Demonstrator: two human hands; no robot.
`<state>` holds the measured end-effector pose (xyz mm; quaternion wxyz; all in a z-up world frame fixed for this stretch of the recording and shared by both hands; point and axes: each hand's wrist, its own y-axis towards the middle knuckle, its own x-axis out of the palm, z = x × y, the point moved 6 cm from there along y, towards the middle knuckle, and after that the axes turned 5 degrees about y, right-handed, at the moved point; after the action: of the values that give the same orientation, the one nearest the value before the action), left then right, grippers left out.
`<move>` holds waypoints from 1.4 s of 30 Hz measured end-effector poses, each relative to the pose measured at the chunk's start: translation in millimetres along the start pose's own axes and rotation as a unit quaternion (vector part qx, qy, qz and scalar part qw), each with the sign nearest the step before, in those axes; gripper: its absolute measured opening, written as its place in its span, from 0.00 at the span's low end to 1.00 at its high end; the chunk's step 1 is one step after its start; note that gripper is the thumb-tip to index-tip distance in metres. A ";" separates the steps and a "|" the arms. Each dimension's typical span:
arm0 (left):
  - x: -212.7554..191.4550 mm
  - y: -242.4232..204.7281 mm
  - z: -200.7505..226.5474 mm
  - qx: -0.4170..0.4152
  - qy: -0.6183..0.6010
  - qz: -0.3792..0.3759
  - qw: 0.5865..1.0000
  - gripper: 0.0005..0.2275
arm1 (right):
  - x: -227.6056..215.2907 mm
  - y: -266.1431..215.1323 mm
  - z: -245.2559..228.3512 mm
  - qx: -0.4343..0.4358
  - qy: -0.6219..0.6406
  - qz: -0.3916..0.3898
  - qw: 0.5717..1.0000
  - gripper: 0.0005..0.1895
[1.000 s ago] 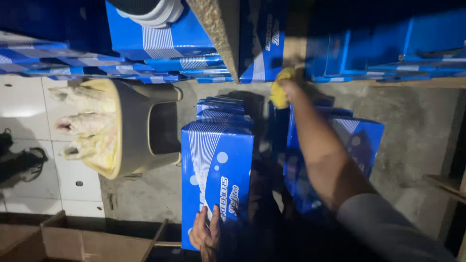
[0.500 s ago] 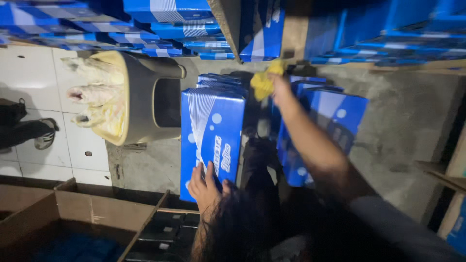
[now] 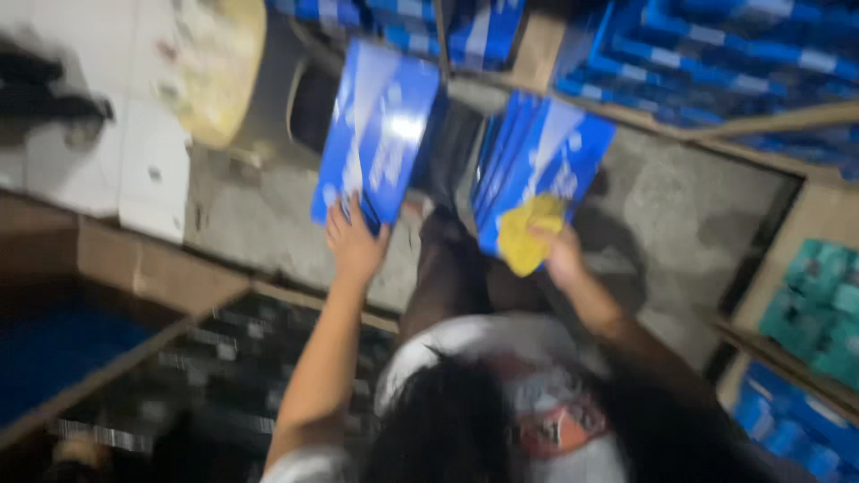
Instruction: The person wipes the exterior of multiple blue shoe boxes with a yellow cloth, rotating each box to clean different sides before moving to the next.
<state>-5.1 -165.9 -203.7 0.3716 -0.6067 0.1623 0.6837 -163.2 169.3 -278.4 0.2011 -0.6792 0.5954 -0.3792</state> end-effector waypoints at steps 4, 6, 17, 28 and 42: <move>-3.2 -25.4 -1.8 -0.059 -0.015 -0.011 0.998 0.40 | -61.5 -21.2 -34.0 -0.024 -0.043 0.039 0.998 0.18; -0.2 -41.3 -9.1 -0.087 -0.003 -0.053 0.995 0.41 | -79.5 -38.7 -42.2 -0.009 -0.076 0.069 0.995 0.18; -17.7 -35.3 -44.2 -0.149 -0.080 -0.070 0.983 0.38 | -12.1 -60.0 -30.0 -0.021 -0.075 -0.033 0.996 0.25; -39.8 32.0 -98.8 -0.125 -0.120 -0.103 0.980 0.37 | 145.2 -65.0 17.6 -0.032 -0.366 -0.081 0.927 0.39; 0.0 83.5 -110.6 -0.085 -0.328 -0.295 0.893 0.42 | 251.5 -47.3 101.0 0.161 -0.076 -0.073 0.981 0.36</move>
<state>14.4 -296.3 -246.2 0.5349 -0.3970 -0.2140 0.7144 -55.0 -80.5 -238.6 0.3244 -0.7065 0.4586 -0.4304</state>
